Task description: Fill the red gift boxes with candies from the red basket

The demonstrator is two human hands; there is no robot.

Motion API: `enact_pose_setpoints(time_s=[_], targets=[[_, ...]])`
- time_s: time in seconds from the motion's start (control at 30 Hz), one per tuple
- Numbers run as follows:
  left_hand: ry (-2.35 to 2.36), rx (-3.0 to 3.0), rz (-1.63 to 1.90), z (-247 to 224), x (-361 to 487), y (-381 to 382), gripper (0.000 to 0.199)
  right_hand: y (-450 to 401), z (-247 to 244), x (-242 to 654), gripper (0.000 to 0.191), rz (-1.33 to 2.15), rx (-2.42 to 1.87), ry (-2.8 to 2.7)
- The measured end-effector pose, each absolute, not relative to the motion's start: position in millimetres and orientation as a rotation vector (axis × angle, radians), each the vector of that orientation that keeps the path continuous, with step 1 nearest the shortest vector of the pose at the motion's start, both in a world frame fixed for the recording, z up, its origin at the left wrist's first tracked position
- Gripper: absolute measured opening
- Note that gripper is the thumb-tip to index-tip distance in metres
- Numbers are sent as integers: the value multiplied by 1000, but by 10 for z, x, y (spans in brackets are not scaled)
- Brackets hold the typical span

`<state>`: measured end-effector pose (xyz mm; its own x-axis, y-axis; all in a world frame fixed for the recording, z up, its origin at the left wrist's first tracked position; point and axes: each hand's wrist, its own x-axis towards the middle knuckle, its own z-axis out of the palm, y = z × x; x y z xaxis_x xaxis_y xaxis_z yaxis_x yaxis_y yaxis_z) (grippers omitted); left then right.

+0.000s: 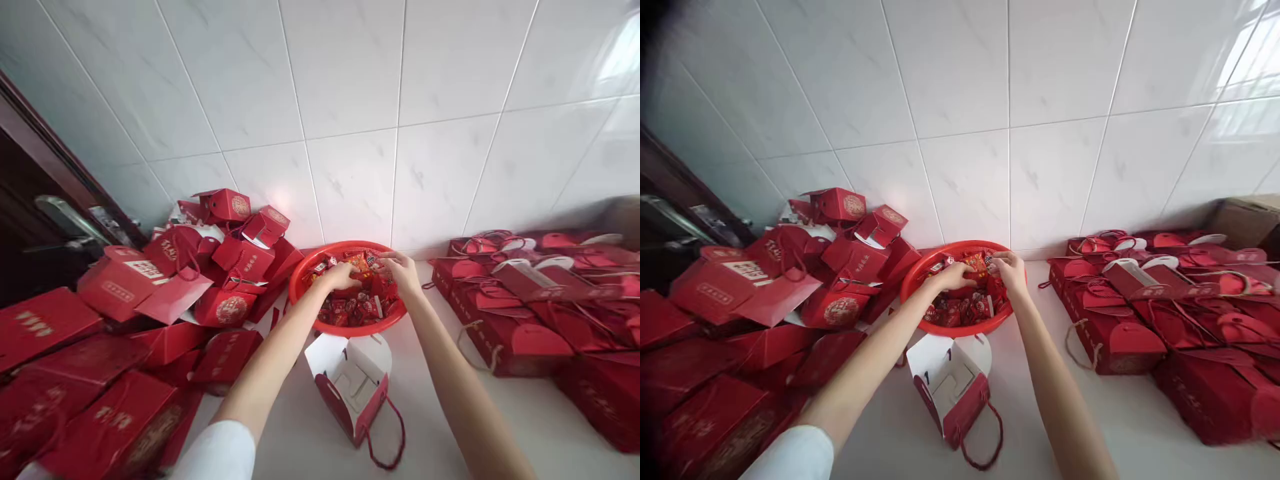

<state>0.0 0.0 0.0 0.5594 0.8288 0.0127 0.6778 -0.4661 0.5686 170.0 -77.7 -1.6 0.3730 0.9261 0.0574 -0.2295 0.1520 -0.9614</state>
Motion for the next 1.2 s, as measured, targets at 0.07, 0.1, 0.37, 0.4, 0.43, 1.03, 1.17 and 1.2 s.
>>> enact_pose_setpoints(time_s=[0.07,0.1,0.37,0.4,0.43,1.03,1.17,1.2], targets=[[1191,2278,446,4,-23,17,12,-770,-37,1707,16,964,-1082,-792],[1182,2271,483,7,-32,26,11,-767,-46,1710,17,961,-1076,-785],[1081,2113,961,70,-53,58,23,-779,-25,1692,23,954,-1101,-727],[1035,2074,1008,73,-53,51,25,-789,-18,1685,27,967,-1098,-738],[979,2037,1035,74,-51,43,27,-801,-13,1678,31,993,-1088,-762],[1311,2514,686,-27,105,78,31,-716,-41,1748,23,885,-790,-376],[1271,2631,448,26,397,91,22,-722,-35,1735,22,888,-743,-337],[1281,2645,411,32,467,96,19,-724,-28,1732,22,899,-739,-334]])
